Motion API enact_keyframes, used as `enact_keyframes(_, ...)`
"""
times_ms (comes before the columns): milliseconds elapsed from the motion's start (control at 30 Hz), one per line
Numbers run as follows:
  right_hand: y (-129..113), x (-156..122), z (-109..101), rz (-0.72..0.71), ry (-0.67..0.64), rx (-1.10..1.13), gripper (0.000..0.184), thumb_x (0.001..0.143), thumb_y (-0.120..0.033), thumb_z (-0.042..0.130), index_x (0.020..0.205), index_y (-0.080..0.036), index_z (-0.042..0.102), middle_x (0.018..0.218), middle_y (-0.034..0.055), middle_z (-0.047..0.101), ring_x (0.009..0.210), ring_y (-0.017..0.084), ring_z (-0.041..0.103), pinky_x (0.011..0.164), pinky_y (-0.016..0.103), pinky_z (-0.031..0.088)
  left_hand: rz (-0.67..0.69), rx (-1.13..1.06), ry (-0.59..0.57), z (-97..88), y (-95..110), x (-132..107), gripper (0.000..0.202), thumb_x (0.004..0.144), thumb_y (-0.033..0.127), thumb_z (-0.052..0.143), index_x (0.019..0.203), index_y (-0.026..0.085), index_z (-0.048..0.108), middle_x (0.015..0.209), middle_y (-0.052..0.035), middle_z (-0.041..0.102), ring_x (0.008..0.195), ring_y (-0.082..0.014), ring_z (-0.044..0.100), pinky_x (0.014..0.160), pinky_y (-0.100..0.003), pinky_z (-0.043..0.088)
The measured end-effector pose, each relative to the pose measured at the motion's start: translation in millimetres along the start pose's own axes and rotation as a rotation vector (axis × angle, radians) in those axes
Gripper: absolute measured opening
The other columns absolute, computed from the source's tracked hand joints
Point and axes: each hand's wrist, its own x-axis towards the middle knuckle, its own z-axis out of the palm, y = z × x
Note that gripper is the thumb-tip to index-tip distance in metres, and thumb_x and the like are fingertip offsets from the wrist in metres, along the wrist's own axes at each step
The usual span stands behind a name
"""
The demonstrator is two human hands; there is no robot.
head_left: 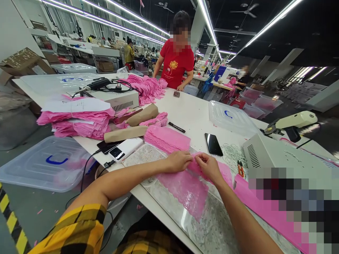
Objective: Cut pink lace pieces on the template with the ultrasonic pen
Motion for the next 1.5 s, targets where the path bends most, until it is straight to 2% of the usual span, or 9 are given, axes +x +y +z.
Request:
enact_keyframes(200,-6.3,1.3,-35.9,0.058,0.152,0.140,0.043,0.069,-0.061,0.063,0.072,-0.018,0.061,0.054,0.0022,0.061,0.050,0.015,0.058,0.051,0.028,0.050,0.008,0.036,-0.043,2.7,18.0,5.8,0.022,0.094,0.025,0.054,0.081,0.015,0.070,0.094,-0.0089,0.068,0.093,-0.0209,0.063,0.090,-0.032,0.046)
enact_keyframes(433,-13.7,-0.4,-69.3,0.058,0.374,0.243,0.041,0.066,-0.057,0.067,0.073,-0.017,0.060,0.055,0.0021,0.063,0.049,0.015,0.062,0.048,0.027,0.054,-0.231,0.034,-0.012,21.7,92.0,56.2,0.063,0.089,0.068,0.046,0.092,0.012,0.072,0.100,-0.0156,0.067,0.101,-0.0321,0.062,0.090,-0.043,0.047)
enact_keyframes(633,-14.1,-25.3,-126.8,0.038,0.677,0.273,0.038,0.068,-0.054,0.069,0.077,-0.018,0.059,0.057,0.0009,0.064,0.051,0.016,0.064,0.049,0.028,0.056,-0.248,0.068,0.025,38.9,121.5,92.4,0.032,0.094,0.032,0.045,0.100,0.013,0.071,0.105,-0.0138,0.066,0.099,-0.0289,0.062,0.087,-0.043,0.047)
enact_keyframes(767,-0.4,-79.1,-162.2,0.082,0.960,0.264,0.035,0.070,-0.052,0.067,0.078,-0.019,0.058,0.061,0.0007,0.065,0.052,0.016,0.063,0.051,0.029,0.056,-0.063,0.134,0.041,34.1,128.2,93.4,0.028,0.091,0.026,0.048,0.101,0.011,0.069,0.107,-0.0170,0.063,0.105,-0.0323,0.057,0.089,-0.047,0.043)
enact_keyframes(867,18.7,-136.3,-161.2,0.243,1.077,0.192,0.032,0.069,-0.050,0.064,0.077,-0.019,0.060,0.058,0.0008,0.064,0.051,0.017,0.062,0.052,0.029,0.054,0.183,0.177,0.006,35.5,133.6,71.5,0.021,0.090,0.023,0.051,0.094,0.013,0.069,0.106,-0.0161,0.063,0.106,-0.0313,0.054,0.099,-0.051,0.037)
enact_keyframes(1000,43.6,-206.9,-139.6,0.574,0.861,-0.182,0.027,0.067,-0.049,0.056,0.067,-0.022,0.062,0.051,0.0018,0.062,0.049,0.018,0.058,0.054,0.031,0.047,0.478,0.204,-0.093,47.6,136.3,22.6,0.015,0.086,0.017,0.053,0.081,0.018,0.067,0.091,-0.0094,0.065,0.093,-0.0238,0.055,0.110,-0.048,0.029)
enact_keyframes(1133,54.7,-253.2,-131.2,0.708,0.581,-0.406,0.030,0.061,-0.055,0.048,0.056,-0.026,0.057,0.053,0.0023,0.062,0.052,0.021,0.058,0.054,0.034,0.044,0.654,0.273,-0.144,50.2,134.0,-13.5,0.012,0.084,0.015,0.054,0.087,0.018,0.065,0.087,-0.0073,0.064,0.085,-0.0215,0.056,0.110,-0.047,0.031)
enact_keyframes(1333,58.6,-274.2,-142.3,0.727,0.348,-0.424,0.043,0.063,-0.068,0.050,0.069,-0.029,0.065,0.064,0.0018,0.068,0.053,0.023,0.062,0.051,0.035,0.046,0.563,0.067,-0.142,24.0,98.9,-29.6,0.028,0.098,0.028,0.046,0.116,0.017,0.064,0.123,-0.0109,0.065,0.115,-0.0207,0.059,0.112,-0.039,0.036)
enact_keyframes(1500,65.2,-262.2,-144.5,0.586,0.208,-0.435,0.040,0.062,-0.068,0.055,0.072,-0.030,0.066,0.062,0.0014,0.066,0.049,0.021,0.060,0.044,0.032,0.045,0.430,0.070,-0.256,17.6,60.1,-44.7,0.049,0.100,0.040,0.048,0.144,0.018,0.047,0.154,-0.0141,0.040,0.145,-0.0271,0.034,0.118,-0.048,0.029)
